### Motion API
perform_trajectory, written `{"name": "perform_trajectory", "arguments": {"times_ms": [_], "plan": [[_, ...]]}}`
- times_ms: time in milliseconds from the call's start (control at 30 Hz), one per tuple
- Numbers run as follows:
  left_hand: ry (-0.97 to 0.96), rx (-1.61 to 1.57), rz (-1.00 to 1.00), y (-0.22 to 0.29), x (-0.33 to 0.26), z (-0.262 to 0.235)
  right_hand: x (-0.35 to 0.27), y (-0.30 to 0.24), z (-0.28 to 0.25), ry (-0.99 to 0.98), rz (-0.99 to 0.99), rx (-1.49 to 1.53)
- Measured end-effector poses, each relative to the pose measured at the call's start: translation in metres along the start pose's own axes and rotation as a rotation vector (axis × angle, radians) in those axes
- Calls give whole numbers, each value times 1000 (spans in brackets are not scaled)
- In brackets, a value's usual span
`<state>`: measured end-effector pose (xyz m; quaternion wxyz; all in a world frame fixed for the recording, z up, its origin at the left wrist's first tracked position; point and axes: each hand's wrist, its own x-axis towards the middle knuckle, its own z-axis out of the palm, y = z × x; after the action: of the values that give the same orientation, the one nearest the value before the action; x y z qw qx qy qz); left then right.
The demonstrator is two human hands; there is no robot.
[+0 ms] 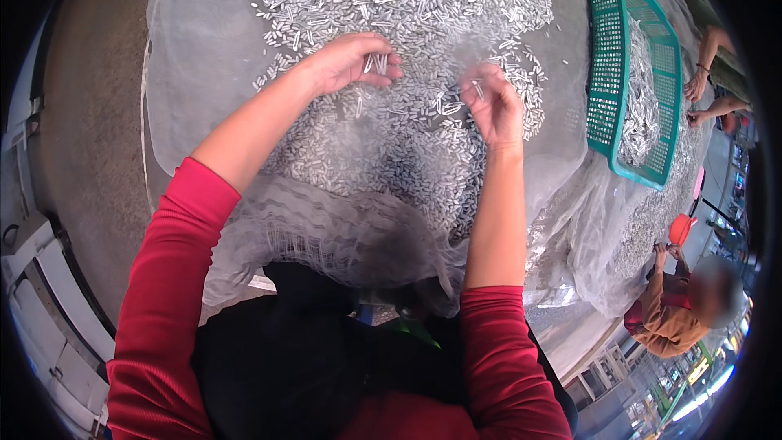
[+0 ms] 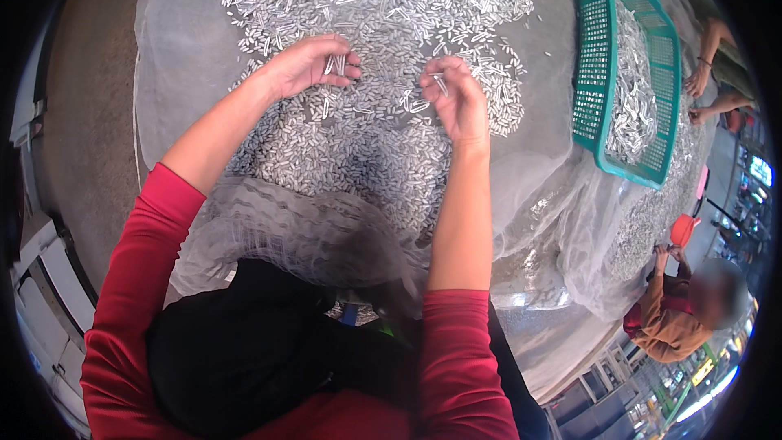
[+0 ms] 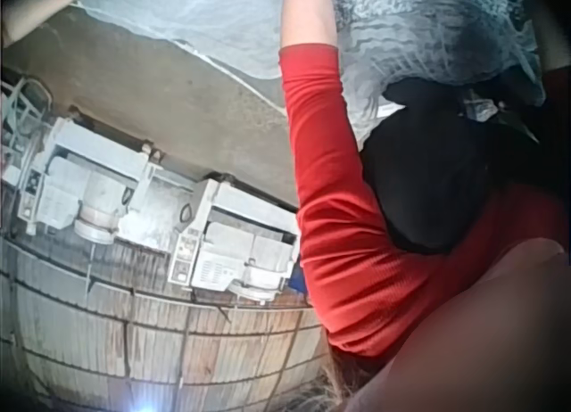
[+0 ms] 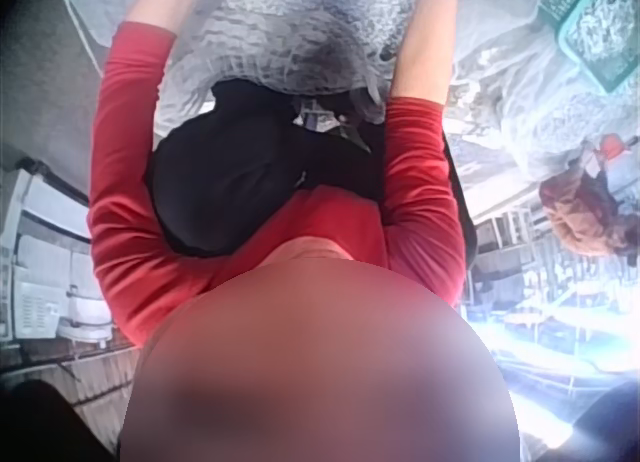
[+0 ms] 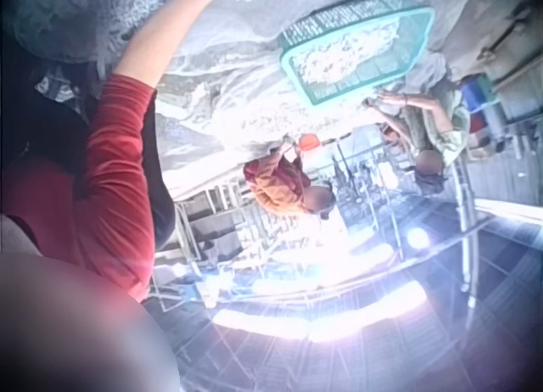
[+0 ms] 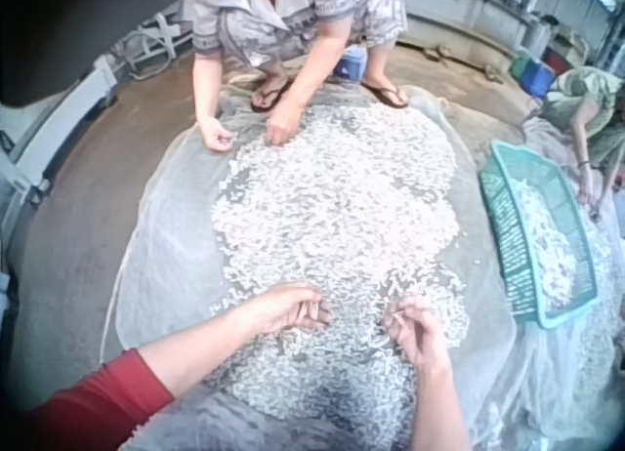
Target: The person sorts small silver fish by hand on a large white sheet, picking them up and placing them into a green basket. The person works continuously, moving fish from the pile into the basket.
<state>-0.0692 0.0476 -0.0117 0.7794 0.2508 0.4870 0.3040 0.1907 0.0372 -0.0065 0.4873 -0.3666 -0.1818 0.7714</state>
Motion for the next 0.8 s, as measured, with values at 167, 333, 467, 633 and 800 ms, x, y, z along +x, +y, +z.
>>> {"name": "perform_trajectory", "arguments": {"times_ms": [167, 333, 467, 633, 800], "plan": [[82, 842, 272, -11, 13, 14, -11, 21, -6, 193, -75, -993], [186, 1332, 642, -22, 19, 24, -5, 42, -3, 184, -443, -1563], [152, 1225, 612, -14, 22, 18, 3, 40, -2, 197, -495, -1666], [-33, 319, 142, 6, 12, 3, 4, 32, -8, 163, -471, -1859], [-115, 215, 135, 14, -19, -23, -14, 11, -20, 152, -110, -916]]}}
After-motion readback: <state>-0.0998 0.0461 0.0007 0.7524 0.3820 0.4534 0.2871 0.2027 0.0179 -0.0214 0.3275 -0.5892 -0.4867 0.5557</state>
